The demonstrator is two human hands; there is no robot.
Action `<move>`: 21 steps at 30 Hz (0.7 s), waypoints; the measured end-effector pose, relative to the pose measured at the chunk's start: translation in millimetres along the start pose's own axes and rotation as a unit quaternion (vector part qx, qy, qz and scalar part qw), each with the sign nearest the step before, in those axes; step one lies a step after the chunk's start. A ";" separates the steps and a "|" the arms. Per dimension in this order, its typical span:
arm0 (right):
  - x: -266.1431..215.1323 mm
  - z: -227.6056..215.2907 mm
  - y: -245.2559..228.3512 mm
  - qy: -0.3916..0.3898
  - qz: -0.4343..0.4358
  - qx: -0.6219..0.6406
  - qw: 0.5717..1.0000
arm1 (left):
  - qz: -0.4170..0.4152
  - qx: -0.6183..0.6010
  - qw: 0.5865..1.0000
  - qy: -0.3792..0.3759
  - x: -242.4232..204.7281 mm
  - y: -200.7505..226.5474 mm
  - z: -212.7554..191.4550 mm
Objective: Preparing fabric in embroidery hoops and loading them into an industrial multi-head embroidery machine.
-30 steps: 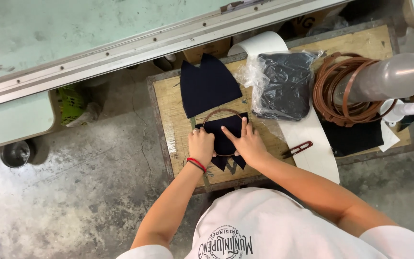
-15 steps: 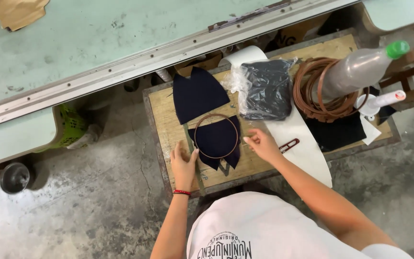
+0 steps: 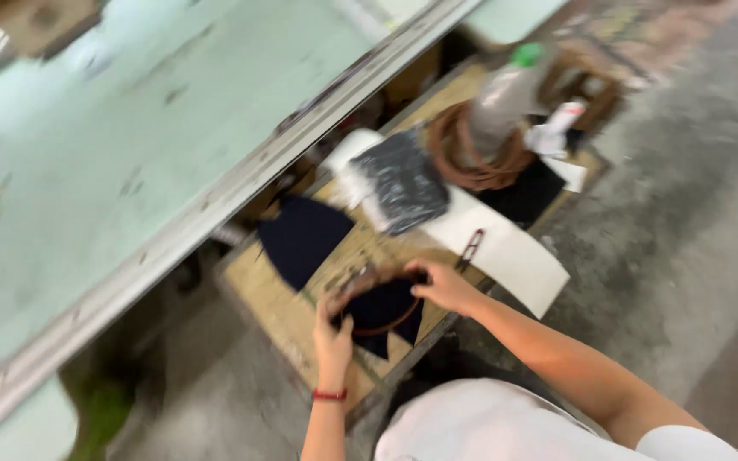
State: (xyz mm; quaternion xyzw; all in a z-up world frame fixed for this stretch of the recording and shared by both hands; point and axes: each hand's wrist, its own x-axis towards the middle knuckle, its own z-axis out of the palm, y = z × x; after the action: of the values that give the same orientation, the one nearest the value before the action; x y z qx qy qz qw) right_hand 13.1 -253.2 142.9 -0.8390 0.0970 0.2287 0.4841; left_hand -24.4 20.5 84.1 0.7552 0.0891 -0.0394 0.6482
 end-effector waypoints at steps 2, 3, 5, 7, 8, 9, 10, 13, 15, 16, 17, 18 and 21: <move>-26.8 -31.9 -1.8 -0.056 -0.002 0.002 0.998 | 0.059 -0.024 0.992 -0.107 5.0 20.6 2.6; -34.6 -44.1 8.2 -0.064 -0.057 -0.030 0.996 | 0.064 0.012 0.987 -0.145 8.3 37.3 9.5; -56.3 -67.9 19.3 -0.036 -0.102 -0.056 0.993 | 0.089 0.052 0.972 -0.212 17.0 60.4 29.0; -86.0 -91.2 21.9 -0.074 -0.031 -0.032 0.996 | 0.021 0.085 0.961 -0.263 24.0 73.5 56.4; -100.4 -106.4 23.3 -0.042 -0.025 -0.022 0.999 | 0.038 0.087 0.952 -0.291 30.1 77.6 76.1; -115.3 -118.5 26.9 -0.045 -0.021 -0.017 0.999 | 0.016 0.094 0.948 -0.304 33.9 79.2 95.0; -130.0 -130.7 31.5 -0.048 -0.018 -0.012 0.999 | -0.005 0.101 0.943 -0.316 37.6 80.5 115.4; -158.4 -151.9 83.7 0.055 -0.121 -0.074 0.988 | 0.255 0.080 0.869 -0.416 33.8 84.1 186.8; -181.0 -163.7 108.5 0.086 -0.079 -0.103 0.988 | 0.241 0.194 0.839 -0.448 9.4 121.7 228.8; -192.0 -169.5 121.3 0.091 -0.045 -0.139 0.985 | 0.221 0.305 0.810 -0.449 -4.8 139.2 249.4; -204.5 -178.5 135.3 0.111 -0.035 -0.130 0.985 | 0.233 0.307 0.797 -0.465 -9.0 124.6 274.6; -217.1 -187.8 149.0 0.124 -0.033 -0.112 0.985 | 0.206 0.247 0.830 -0.455 -13.1 110.4 300.2; -236.1 -199.0 204.4 0.207 -0.007 -0.122 0.971 | 0.213 0.203 0.854 -0.429 -43.7 101.8 367.8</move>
State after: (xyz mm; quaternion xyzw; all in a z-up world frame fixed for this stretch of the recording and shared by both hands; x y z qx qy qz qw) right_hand -214.6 -542.3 183.6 -0.9216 0.1606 0.0570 0.3488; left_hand -27.8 -360.5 133.1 0.7785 -0.3710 -0.2374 0.4471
